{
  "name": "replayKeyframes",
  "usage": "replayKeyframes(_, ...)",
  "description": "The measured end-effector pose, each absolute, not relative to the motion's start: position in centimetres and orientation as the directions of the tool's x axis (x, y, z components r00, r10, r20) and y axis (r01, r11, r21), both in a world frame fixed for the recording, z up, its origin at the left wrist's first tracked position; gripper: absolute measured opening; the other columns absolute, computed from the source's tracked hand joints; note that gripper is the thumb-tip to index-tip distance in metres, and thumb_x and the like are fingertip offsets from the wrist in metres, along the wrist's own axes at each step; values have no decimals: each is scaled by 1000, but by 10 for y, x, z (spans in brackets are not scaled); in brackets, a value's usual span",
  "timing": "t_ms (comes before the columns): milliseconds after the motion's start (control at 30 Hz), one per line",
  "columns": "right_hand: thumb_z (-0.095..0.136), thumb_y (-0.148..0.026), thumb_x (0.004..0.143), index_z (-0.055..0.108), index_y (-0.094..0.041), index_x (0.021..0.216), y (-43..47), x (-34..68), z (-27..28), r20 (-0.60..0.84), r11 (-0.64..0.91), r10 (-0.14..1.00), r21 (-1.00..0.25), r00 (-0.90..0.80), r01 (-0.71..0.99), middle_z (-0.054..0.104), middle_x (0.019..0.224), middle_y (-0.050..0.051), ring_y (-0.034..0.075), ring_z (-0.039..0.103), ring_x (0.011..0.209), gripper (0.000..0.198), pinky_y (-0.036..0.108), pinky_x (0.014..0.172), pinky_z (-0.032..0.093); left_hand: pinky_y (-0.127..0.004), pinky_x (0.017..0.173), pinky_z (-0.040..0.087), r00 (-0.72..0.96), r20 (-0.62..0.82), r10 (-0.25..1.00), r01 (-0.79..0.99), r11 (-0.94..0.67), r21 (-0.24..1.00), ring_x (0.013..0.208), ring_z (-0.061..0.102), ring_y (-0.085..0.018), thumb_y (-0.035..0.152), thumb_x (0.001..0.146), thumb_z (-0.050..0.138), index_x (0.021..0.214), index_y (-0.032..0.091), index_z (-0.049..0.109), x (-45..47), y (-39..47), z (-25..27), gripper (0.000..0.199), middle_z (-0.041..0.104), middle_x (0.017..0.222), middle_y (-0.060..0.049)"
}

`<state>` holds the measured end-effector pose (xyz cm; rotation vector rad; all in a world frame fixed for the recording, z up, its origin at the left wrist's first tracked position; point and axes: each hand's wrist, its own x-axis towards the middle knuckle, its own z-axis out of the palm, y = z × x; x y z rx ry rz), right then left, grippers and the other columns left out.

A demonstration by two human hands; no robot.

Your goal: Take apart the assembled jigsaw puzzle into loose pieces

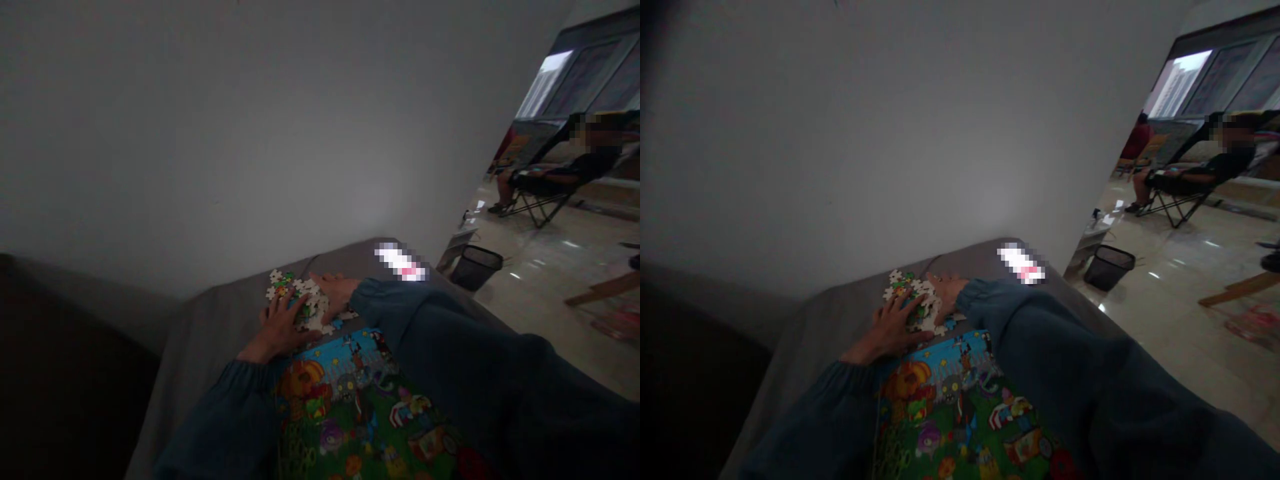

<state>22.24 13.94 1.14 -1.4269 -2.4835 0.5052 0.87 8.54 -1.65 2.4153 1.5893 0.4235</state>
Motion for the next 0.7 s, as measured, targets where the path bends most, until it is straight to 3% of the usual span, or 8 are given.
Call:
replayKeyframes(67,87,-43,38,36,-22,141,142,209,15,-79,447,854,-395,-514,802,45,134,19,40,51,114,117,49,87,46,-64,99,25,359,151,921,853,-389,347,131,28,-44,64,57,71,131,37,48,12,87,-19,82,35,147,-8)
replayKeyframes(200,82,-26,53,49,-19,129,149,192,32,-121,475,816,-416,-565,775,57,121,11,28,59,103,83,34,85,48,-47,101,36,316,261,912,824,-400,401,122,43,-32,43,75,62,124,23,55,11,96,-14,54,45,135,-11)
replayKeyframes(300,73,-18,67,57,-16,118,150,192,49,-110,512,787,-432,-607,742,64,109,7,21,61,97,53,32,84,48,-37,97,43,297,331,896,783,-427,452,113,53,-25,26,76,58,119,19,57,7,100,-6,44,51,123,-10)
replayKeyframes(367,69,-17,71,60,-16,115,149,199,59,-109,526,775,-437,-623,730,65,109,6,19,61,95,44,29,82,47,-36,96,44,271,366,890,766,-430,478,110,55,-23,19,76,54,119,19,57,3,101,-1,43,53,121,-9)
replayKeyframes(433,72,-18,69,60,-17,117,146,211,67,-132,521,770,-436,-625,734,65,110,5,18,62,95,49,25,81,46,-37,97,44,245,382,891,760,-421,496,110,55,-24,15,75,52,119,19,56,-2,103,2,45,53,120,-9)
replayKeyframes(533,81,-28,58,56,-20,124,140,229,69,-194,484,777,-426,-600,765,64,117,6,21,60,103,71,25,87,45,-41,99,42,232,359,904,763,-398,510,114,52,-26,17,74,52,125,18,52,-12,106,3,51,53,123,-10)
replayKeyframes(700,77,-63,49,26,-11,144,128,227,45,-239,270,896,-374,-374,887,46,135,24,37,48,120,120,44,97,41,-43,101,40,291,264,919,766,-390,512,118,50,-29,33,72,63,133,18,45,-21,108,-2,65,50,127,-11)
